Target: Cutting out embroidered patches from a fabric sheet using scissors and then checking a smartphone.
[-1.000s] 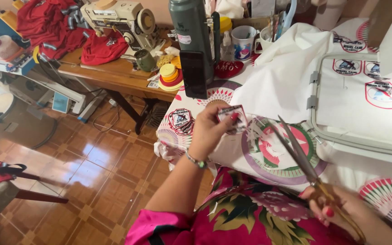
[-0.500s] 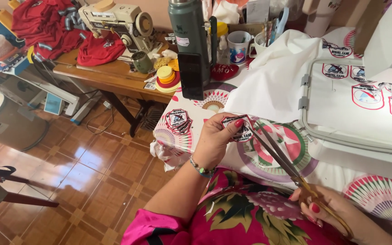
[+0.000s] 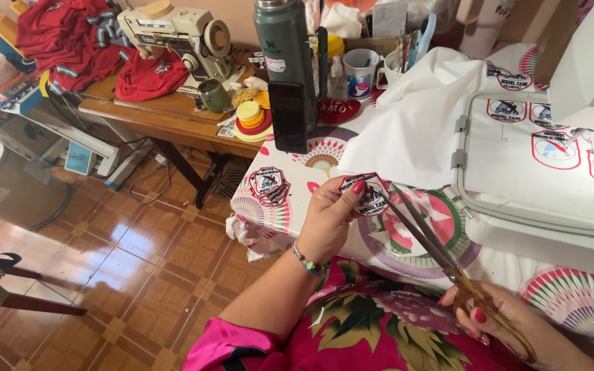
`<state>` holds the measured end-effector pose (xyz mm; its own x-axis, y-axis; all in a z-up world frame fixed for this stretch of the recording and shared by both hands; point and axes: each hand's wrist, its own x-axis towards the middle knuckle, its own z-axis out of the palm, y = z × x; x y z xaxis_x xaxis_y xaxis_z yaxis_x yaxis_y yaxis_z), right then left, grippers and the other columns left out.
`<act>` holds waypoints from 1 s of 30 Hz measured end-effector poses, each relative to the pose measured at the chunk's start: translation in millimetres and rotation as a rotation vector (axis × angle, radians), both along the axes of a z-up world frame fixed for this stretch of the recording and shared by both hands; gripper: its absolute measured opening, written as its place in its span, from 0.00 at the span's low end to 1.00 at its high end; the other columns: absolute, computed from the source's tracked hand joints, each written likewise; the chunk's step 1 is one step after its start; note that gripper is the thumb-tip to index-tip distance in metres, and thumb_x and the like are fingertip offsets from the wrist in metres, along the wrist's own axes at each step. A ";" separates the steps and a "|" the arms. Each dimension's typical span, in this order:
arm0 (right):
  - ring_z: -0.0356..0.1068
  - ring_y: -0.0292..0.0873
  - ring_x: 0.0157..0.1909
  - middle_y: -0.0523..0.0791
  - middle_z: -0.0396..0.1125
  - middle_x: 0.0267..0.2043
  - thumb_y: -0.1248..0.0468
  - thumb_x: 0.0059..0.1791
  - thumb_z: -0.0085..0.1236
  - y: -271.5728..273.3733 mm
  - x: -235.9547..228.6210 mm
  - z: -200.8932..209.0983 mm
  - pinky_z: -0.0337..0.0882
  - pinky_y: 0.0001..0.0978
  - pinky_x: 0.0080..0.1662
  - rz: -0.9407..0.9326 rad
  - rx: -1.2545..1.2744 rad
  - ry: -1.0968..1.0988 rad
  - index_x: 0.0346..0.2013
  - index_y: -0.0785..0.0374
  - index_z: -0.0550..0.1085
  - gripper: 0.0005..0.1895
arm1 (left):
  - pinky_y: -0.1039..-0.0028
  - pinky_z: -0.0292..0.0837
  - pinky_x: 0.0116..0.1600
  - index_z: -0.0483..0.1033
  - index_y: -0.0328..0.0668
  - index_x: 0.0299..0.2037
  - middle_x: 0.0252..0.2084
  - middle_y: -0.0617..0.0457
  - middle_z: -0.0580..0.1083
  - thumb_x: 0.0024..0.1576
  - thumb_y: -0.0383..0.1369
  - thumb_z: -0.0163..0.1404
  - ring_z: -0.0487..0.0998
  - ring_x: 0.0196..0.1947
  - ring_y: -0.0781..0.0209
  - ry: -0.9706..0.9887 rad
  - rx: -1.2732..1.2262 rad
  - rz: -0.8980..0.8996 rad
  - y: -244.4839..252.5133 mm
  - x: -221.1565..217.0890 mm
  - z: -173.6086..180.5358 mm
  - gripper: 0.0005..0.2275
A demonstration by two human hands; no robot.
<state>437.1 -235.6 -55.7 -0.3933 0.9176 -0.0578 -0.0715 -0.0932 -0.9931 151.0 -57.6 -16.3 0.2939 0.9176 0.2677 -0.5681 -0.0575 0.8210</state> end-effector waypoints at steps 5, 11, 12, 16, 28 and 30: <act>0.60 0.43 0.18 0.51 0.64 0.17 0.44 0.46 0.60 -1.8 -0.6 -5.9 0.60 0.33 0.24 -0.060 -0.046 0.046 0.46 0.73 0.79 0.32 | 0.84 0.64 0.28 0.76 0.44 0.29 0.23 0.58 0.73 0.62 0.35 0.55 0.71 0.22 0.72 -0.045 -0.118 -0.065 -7.0 3.0 11.1 0.09; 0.58 0.43 0.12 0.53 0.65 0.12 0.59 0.44 0.63 -4.5 6.1 -24.4 0.57 0.31 0.19 -0.186 -0.174 0.104 0.39 0.80 0.80 0.22 | 0.58 0.86 0.46 0.76 0.35 0.37 0.27 0.53 0.72 0.65 0.31 0.52 0.79 0.31 0.63 -0.127 -0.193 -0.234 -11.5 7.5 4.8 0.07; 0.57 0.45 0.07 0.55 0.63 0.09 0.68 0.45 0.62 -3.4 10.1 -34.0 0.56 0.31 0.16 -0.221 -0.229 0.147 0.37 0.84 0.79 0.15 | 0.59 0.86 0.45 0.75 0.34 0.37 0.25 0.53 0.70 0.65 0.31 0.51 0.77 0.29 0.64 -0.084 -0.187 -0.213 -10.4 7.7 3.5 0.07; 0.56 0.39 0.08 0.48 0.63 0.09 0.53 0.47 0.62 -9.5 8.5 -23.4 0.55 0.28 0.20 -0.181 -0.114 0.052 0.38 0.78 0.80 0.25 | 0.67 0.87 0.42 0.77 0.31 0.40 0.36 0.47 0.78 0.66 0.34 0.50 0.81 0.36 0.58 0.037 -0.069 -0.205 -10.3 -0.9 14.1 0.10; 0.78 0.39 0.41 0.31 0.78 0.42 0.52 0.38 0.67 -19.4 -6.2 22.1 0.76 0.36 0.42 -0.718 0.470 -1.371 0.52 0.35 0.79 0.26 | 0.80 0.78 0.34 0.81 0.37 0.34 0.27 0.55 0.78 0.61 0.32 0.56 0.77 0.28 0.69 0.236 0.012 -0.076 -20.7 -10.6 35.5 0.07; 0.77 0.42 0.39 0.32 0.77 0.36 0.50 0.39 0.67 -16.5 -10.2 21.7 0.75 0.40 0.39 -0.739 0.547 -1.451 0.51 0.37 0.80 0.24 | 0.82 0.75 0.36 0.81 0.33 0.51 0.33 0.58 0.79 0.62 0.30 0.55 0.74 0.30 0.73 0.285 0.065 -0.095 -24.5 -10.0 39.1 0.11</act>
